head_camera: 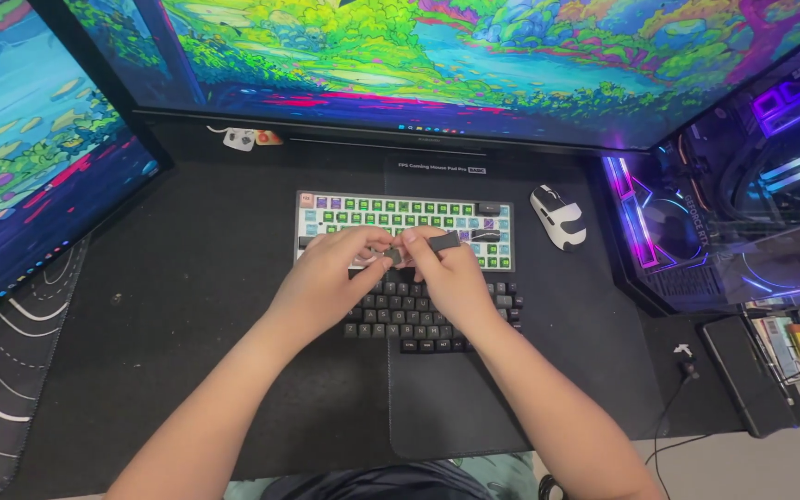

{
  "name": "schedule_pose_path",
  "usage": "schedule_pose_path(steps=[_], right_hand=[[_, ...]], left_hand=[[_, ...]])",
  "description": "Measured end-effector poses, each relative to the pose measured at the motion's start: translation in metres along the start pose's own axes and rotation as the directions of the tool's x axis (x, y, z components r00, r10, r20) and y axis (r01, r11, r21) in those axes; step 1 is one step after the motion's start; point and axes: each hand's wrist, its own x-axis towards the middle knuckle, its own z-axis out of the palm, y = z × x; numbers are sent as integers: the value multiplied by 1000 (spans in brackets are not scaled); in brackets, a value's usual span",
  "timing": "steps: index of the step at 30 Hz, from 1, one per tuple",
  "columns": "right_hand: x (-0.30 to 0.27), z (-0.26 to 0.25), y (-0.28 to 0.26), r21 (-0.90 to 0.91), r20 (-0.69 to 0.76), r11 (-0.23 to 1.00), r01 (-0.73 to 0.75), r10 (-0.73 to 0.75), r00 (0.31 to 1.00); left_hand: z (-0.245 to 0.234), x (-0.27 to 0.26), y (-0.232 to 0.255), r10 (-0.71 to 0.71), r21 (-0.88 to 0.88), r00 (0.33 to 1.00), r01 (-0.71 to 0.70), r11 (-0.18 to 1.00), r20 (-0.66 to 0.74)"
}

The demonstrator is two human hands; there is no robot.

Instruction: Disassembling a mechanical keyboard by removing keycaps and switches using specialized puller tools

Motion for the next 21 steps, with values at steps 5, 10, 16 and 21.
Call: schedule_pose_path(steps=[5,10,16,21], right_hand=[[2,0,5,225,-13,972,-66,70,997],[2,1,5,313,-29,943,-112,127,991],[2,0,3,347,-35,929,-128,150,988],[4,-4,-1,327,-65,941,-91,118,991]], left_hand=[[9,-1,-14,253,229,966,-233,945,-60],[9,-4,-19,342,357,939,-305,883,-43],[1,-4,-10,364,328,931,-343,880,-4],[-11,-1,-7,142,156,981,-162,974,136]])
